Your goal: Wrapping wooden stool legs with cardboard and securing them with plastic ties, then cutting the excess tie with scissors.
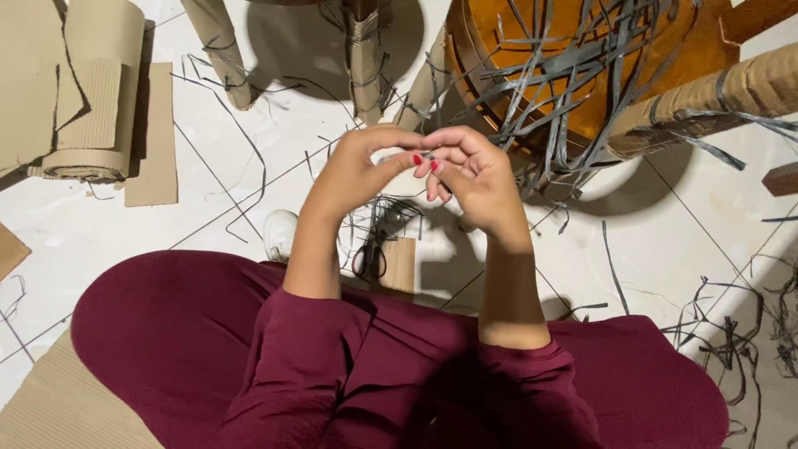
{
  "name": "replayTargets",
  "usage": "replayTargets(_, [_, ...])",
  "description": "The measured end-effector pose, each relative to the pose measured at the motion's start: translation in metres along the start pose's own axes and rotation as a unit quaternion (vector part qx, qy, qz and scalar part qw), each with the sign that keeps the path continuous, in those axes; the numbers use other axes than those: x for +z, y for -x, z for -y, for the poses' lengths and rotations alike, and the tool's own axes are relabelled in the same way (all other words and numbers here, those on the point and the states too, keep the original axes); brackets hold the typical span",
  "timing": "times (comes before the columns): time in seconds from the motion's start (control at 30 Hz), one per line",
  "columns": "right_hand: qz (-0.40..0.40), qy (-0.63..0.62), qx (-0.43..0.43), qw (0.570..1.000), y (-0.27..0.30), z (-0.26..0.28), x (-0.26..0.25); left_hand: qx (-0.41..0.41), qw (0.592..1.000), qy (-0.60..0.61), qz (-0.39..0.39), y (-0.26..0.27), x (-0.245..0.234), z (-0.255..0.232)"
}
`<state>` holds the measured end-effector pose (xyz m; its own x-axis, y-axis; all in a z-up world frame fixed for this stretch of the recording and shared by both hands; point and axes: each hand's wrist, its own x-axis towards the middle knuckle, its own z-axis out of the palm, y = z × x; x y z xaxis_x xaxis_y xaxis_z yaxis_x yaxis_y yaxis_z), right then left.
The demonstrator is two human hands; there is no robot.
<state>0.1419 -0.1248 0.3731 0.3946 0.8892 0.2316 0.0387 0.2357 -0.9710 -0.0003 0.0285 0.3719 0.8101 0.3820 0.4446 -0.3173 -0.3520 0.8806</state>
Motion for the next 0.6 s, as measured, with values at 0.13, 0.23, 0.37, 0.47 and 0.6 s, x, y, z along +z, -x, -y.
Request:
replayTargets(0.13, [0.0,0.039,0.021,0.999,0.001,-0.005,0.0,-0.025,0.998,-0.049,-0.023,0.001,-0.005,0.002])
replayTargets(0.23, [0.018,0.11,0.037,0.993,0.007,0.002,0.014,-0.048,0.996,-0.077,-0.024,0.004,-0.011,0.008])
replayTargets(0.37, [0.01,0.174,0.038,0.984,0.007,-0.026,0.021,-0.036,0.995,-0.088,-0.022,0.002,-0.015,0.005])
replayTargets(0.47, [0.017,0.215,0.026,0.976,0.012,-0.04,0.032,-0.043,0.995,-0.092,-0.026,0.002,-0.017,0.011])
replayTargets(0.6, [0.034,0.279,0.038,0.959,0.02,-0.075,0.048,-0.059,0.991,-0.121,-0.007,0.001,-0.021,0.028])
